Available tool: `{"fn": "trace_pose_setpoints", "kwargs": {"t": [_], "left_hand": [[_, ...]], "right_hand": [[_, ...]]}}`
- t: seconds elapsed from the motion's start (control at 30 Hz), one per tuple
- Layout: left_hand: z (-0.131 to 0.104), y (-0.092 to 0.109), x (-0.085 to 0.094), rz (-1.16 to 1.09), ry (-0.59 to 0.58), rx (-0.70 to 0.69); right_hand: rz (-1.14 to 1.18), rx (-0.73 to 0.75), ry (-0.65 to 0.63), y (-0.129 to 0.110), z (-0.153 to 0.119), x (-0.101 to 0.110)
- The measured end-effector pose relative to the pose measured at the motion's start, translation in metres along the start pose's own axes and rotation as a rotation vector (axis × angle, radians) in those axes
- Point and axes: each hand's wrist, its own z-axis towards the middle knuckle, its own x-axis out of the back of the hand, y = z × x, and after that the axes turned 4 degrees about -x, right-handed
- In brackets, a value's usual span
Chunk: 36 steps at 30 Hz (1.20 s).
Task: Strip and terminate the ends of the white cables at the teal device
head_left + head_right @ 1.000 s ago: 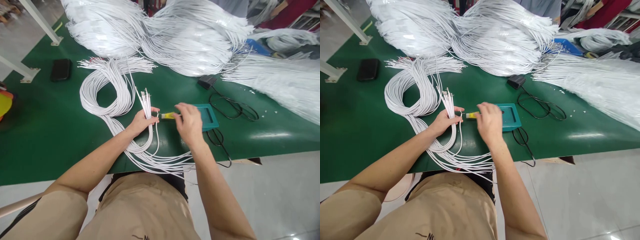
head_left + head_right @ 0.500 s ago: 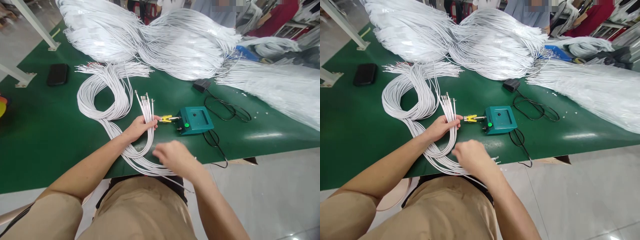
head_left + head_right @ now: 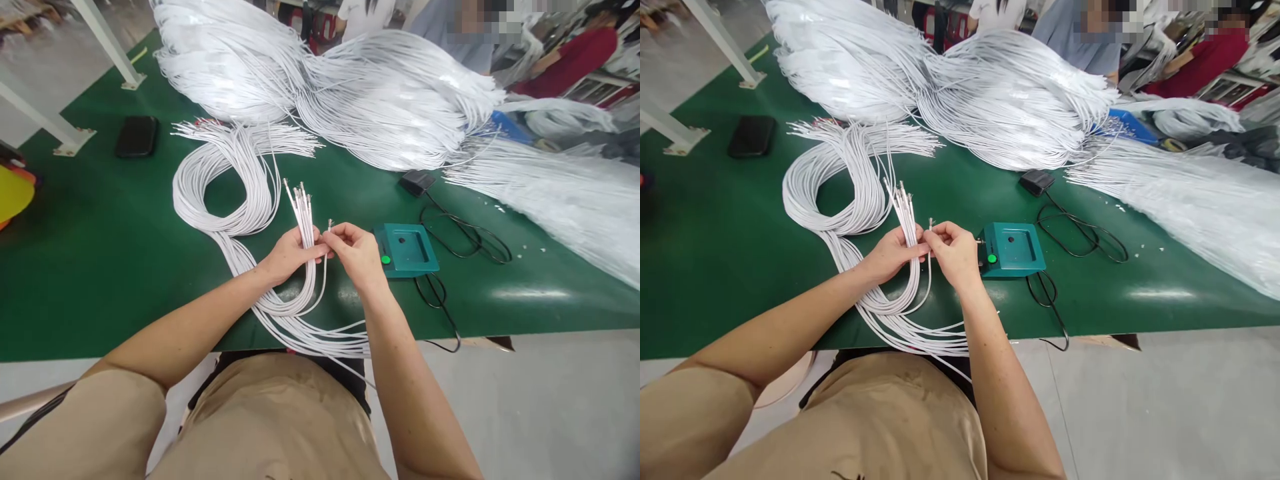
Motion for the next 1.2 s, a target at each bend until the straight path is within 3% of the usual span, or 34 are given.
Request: {"fn": "trace_pose_setpoints", "kwargs": {"t": [0.13, 0.23, 0.4, 0.63, 0.9, 1.2], "left_hand": [[0.0, 0.003, -0.002, 0.058, 0.006, 0.0], [-0.001, 0.003, -0.001, 0.084, 0.007, 0.005], [-0.001, 0.003, 0.0, 0.121, -0.002, 0.002], [-0.002, 0.001, -0.002, 0.058, 0.043, -0.005], [-0.003, 0.007, -0.003, 0.147, 0.026, -0.043], [-0.003, 0.002, -0.002, 0.158, -0.01, -0.042]], "right_hand": [[0.127, 0.087, 0.202, -0.009, 0.009, -0.001], [0.183, 0.106, 0.267, -0.015, 0.012, 0.004], [-0.045, -0.023, 0.125, -0.013, 0.004, 0.006], [0.185, -0.065, 0.013, -0.002, -0.001, 0.001], [0.527, -0.313, -0.101, 0.002, -0.003, -0.003], [0.408, -0.28, -0.155, -0.002, 0.006, 0.002]]}}
